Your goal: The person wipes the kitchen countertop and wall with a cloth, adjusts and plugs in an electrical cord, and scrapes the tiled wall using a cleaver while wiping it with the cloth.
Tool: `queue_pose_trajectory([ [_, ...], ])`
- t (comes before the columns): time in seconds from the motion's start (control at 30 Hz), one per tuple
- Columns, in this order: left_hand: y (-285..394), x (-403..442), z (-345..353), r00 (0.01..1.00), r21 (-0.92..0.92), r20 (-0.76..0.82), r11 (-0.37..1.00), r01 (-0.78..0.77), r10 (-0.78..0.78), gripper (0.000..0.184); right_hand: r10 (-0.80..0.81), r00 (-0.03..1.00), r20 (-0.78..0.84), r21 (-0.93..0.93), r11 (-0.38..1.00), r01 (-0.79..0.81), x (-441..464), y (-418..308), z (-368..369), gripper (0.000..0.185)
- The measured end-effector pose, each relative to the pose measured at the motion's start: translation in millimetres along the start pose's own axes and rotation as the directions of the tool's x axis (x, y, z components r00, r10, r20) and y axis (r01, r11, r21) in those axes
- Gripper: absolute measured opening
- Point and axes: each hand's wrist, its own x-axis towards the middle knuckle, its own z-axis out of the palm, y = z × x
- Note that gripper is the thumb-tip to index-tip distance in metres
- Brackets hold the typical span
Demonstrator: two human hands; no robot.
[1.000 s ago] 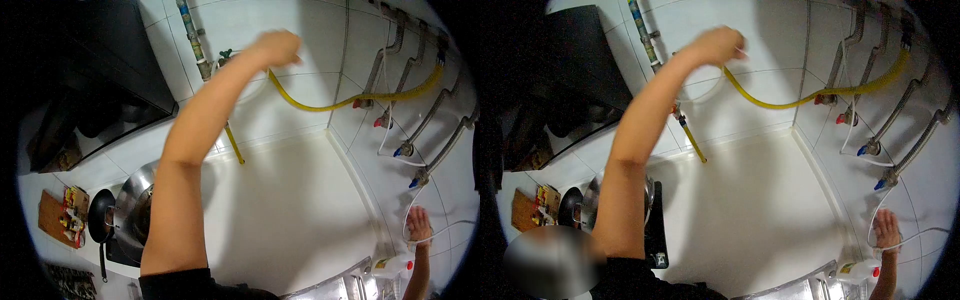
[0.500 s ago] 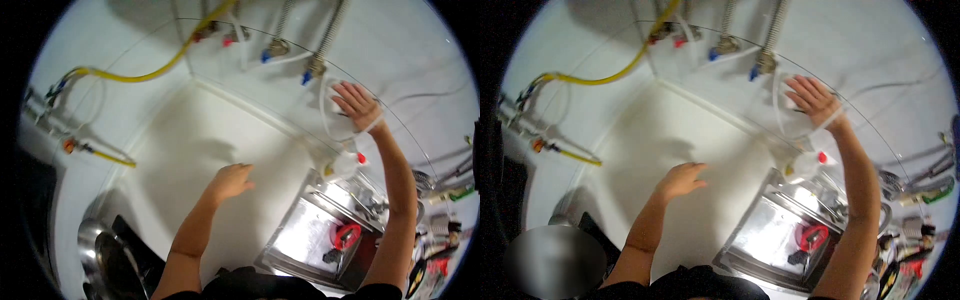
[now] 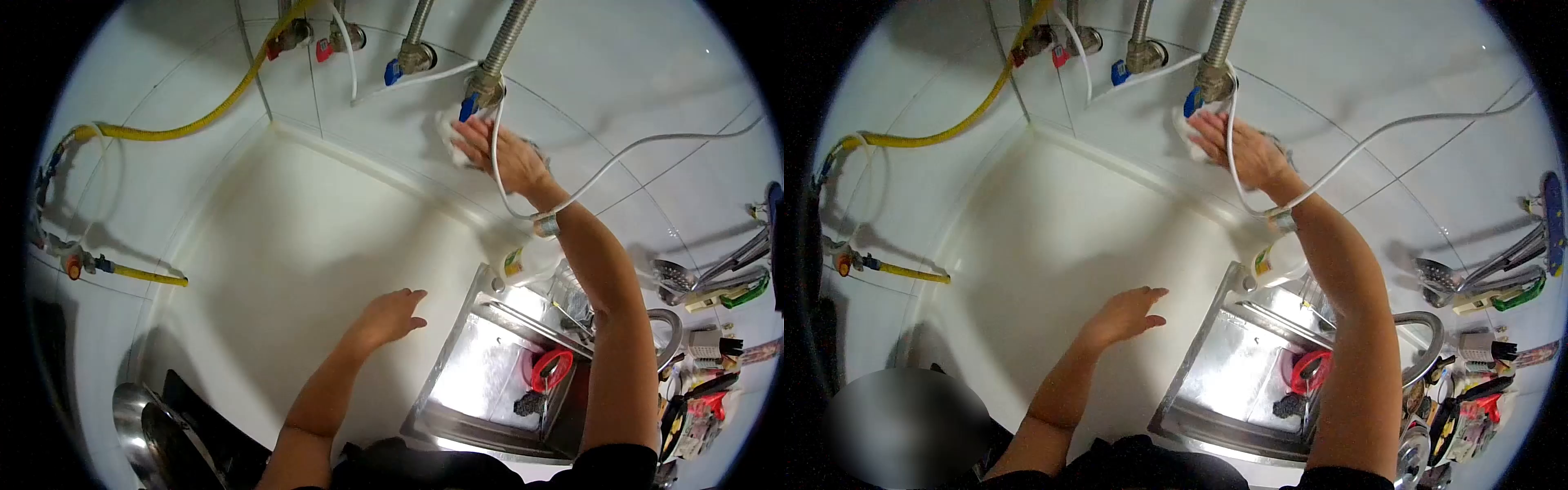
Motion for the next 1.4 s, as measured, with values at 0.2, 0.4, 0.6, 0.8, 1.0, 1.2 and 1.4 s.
queue_pose_trajectory([
  [0.2, -1, -6, 0, 0.997, -0.017, 0.054, 0.998, 0.061, -0.06, 0.057, -0.05, 0.993, 0.109, -0.087, 0.994, 0.059, 28, -32, 68, 0.058],
  [0.4, -32, -30, 3, 0.993, -0.062, -0.094, 0.996, 0.062, -0.068, 0.049, 0.025, 0.998, 0.051, 0.235, 0.971, -0.037, -2, -95, 160, 0.059],
  [0.6, 12, -18, -47, 0.908, -0.028, -0.389, 0.983, -0.182, 0.157, 0.047, 0.089, 0.992, 0.089, 0.345, 0.932, -0.114, -15, -97, 137, 0.056],
  [0.8, 84, 21, -83, 0.663, 0.115, -0.63, 0.894, -0.434, 0.403, 0.057, 0.323, 0.909, 0.265, 0.623, 0.662, -0.417, -37, -110, 120, 0.053],
  [1.0, 145, 99, -74, 0.682, 0.145, -0.571, 0.874, -0.465, 0.457, 0.09, 0.566, 0.727, 0.39, 0.671, 0.366, -0.645, -38, -148, 96, 0.054],
  [1.2, 146, 102, -79, 0.912, -0.044, -0.334, 0.963, -0.266, 0.236, 0.06, 0.656, 0.56, 0.507, 0.71, 0.051, -0.703, -38, -173, 82, 0.056],
  [1.4, 96, 94, -71, 0.496, 0.01, -0.834, 0.905, -0.426, 0.242, 0.026, 0.518, 0.628, 0.581, 0.679, 0.117, -0.725, -30, -204, 67, 0.058],
])
